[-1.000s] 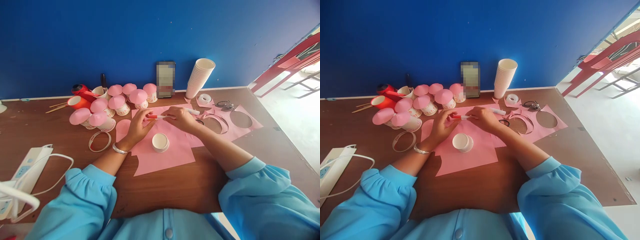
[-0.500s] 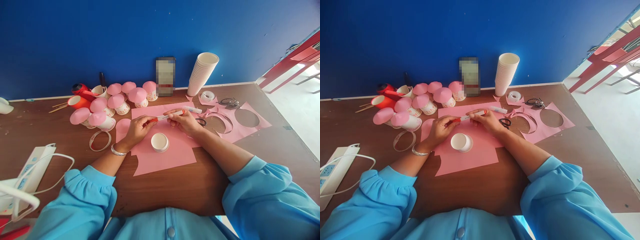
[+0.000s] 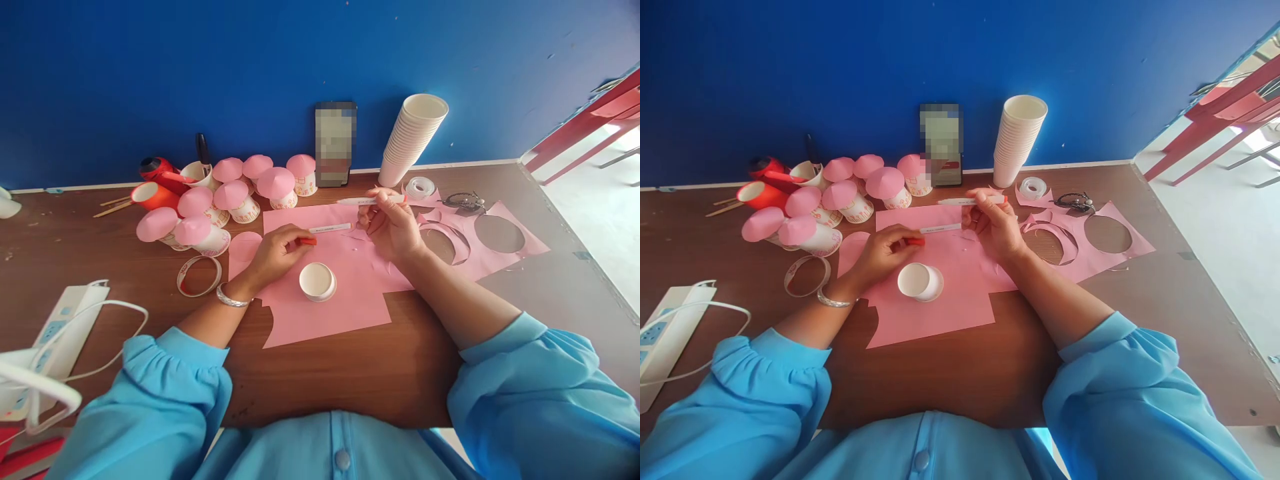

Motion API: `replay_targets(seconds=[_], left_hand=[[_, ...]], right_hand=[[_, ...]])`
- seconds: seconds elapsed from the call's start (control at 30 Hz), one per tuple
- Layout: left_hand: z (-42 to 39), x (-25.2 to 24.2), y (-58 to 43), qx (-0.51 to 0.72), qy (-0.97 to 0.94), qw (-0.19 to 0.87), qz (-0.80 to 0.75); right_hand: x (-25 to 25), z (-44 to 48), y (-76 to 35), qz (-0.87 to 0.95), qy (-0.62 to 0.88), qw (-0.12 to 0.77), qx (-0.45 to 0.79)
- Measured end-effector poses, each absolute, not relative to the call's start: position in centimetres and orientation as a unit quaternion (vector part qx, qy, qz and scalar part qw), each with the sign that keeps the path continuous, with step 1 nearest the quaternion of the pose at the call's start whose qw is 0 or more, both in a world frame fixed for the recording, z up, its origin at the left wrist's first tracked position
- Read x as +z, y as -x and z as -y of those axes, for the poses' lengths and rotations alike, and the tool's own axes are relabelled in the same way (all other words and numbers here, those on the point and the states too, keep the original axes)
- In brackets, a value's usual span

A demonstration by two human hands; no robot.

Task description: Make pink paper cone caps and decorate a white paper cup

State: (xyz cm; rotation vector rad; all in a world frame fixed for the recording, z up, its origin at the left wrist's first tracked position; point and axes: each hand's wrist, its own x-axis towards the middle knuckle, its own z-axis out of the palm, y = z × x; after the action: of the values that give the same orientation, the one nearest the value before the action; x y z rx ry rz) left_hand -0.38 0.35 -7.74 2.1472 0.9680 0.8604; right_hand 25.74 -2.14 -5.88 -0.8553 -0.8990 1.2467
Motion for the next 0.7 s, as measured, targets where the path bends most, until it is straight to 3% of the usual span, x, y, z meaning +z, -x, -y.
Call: replay_targets(seconds=[0.17, 0.33, 0.43, 0.6, 0.7], left_hand=[[0.0, -6.7, 0.0, 0.280, -0.861, 0.250, -0.344], [-0.4, -4.8, 1.7, 0.138, -0.855, 0.428, -0.259], [-0.1, -3.9, 2.2, 0.063, -0.857, 0.458, -0.226], [0.9, -4.1, 1.1, 0.078, -0.846, 0.472, -0.235], [1.2, -4.6, 0.7, 0.136, -0.788, 0.541, -0.260]], right_hand=[[-6.6, 3.1, -23.4, 0.399, 0.378, 0.559, 0.621], [-7.7, 2.9, -23.1, 0.387, 0.383, 0.567, 0.619], [-7.8, 2.7, -23.3, 0.379, 0.375, 0.580, 0.616], [-7.5, 2.9, -23.4, 0.410, 0.415, 0.579, 0.569], [-6.9, 2.8, -24.2, 0.433, 0.439, 0.589, 0.522]])
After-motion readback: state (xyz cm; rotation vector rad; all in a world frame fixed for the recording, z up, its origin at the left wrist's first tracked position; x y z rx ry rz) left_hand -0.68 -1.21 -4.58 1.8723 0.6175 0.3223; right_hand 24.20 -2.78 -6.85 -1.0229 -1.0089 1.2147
